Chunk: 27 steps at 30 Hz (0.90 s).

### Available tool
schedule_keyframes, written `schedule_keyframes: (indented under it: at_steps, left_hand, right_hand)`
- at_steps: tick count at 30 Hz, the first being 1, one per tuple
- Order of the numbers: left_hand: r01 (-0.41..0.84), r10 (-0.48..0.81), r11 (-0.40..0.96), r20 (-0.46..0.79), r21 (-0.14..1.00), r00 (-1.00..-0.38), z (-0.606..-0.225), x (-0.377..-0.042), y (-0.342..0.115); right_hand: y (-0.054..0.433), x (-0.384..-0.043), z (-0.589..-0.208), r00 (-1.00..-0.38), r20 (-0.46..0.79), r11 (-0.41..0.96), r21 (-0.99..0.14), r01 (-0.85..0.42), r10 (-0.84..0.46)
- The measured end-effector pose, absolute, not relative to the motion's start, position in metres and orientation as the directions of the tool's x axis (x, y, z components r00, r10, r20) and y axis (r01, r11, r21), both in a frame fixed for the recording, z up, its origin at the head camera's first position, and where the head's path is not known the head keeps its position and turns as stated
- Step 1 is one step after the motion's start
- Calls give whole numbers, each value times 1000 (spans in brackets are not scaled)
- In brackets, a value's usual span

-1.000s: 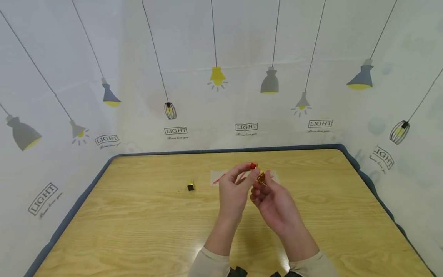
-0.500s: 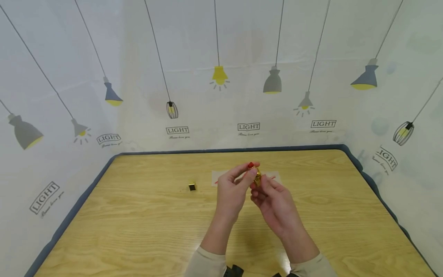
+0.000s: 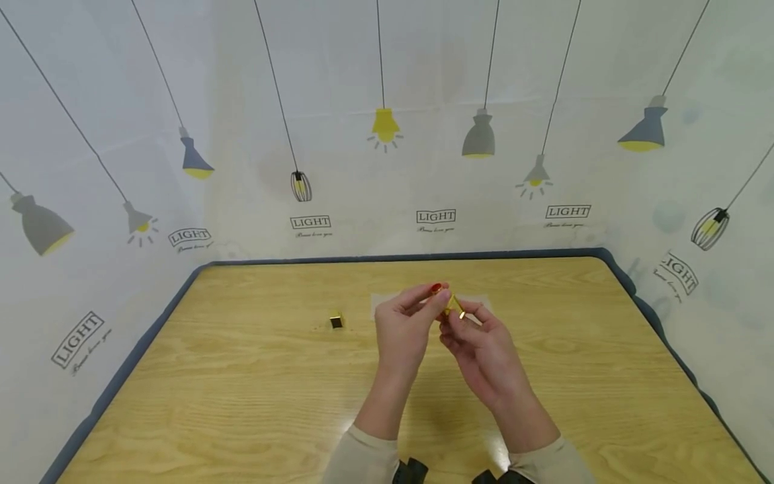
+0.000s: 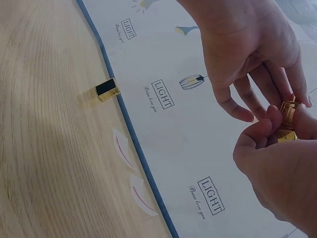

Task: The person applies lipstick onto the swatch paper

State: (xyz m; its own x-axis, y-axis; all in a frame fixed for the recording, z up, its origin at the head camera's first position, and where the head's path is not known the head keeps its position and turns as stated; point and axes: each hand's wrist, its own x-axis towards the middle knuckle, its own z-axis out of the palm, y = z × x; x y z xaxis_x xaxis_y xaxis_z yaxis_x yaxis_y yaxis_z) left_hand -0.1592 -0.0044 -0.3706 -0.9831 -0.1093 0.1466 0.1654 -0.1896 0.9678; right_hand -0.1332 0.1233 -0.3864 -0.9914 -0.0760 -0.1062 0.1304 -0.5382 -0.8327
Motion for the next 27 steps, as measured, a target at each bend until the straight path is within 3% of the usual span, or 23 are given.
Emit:
schedule_keyframes:
  at_steps: [7, 17, 27]
  left_hand:
    - [194, -149, -169, 169, 966, -974, -371, -160, -2]
    - [211, -202, -123, 184, 970, -962, -377, -160, 6]
    - [169, -172, -118, 147, 978, -974, -377, -161, 5]
  right_hand:
    - [123, -137, -387, -995, -91, -527, -845, 94, -31]
    - [113, -141, -390, -978, -9, -253, -966, -45, 208]
    - [115, -140, -390, -973, 1, -190, -981, -46, 229]
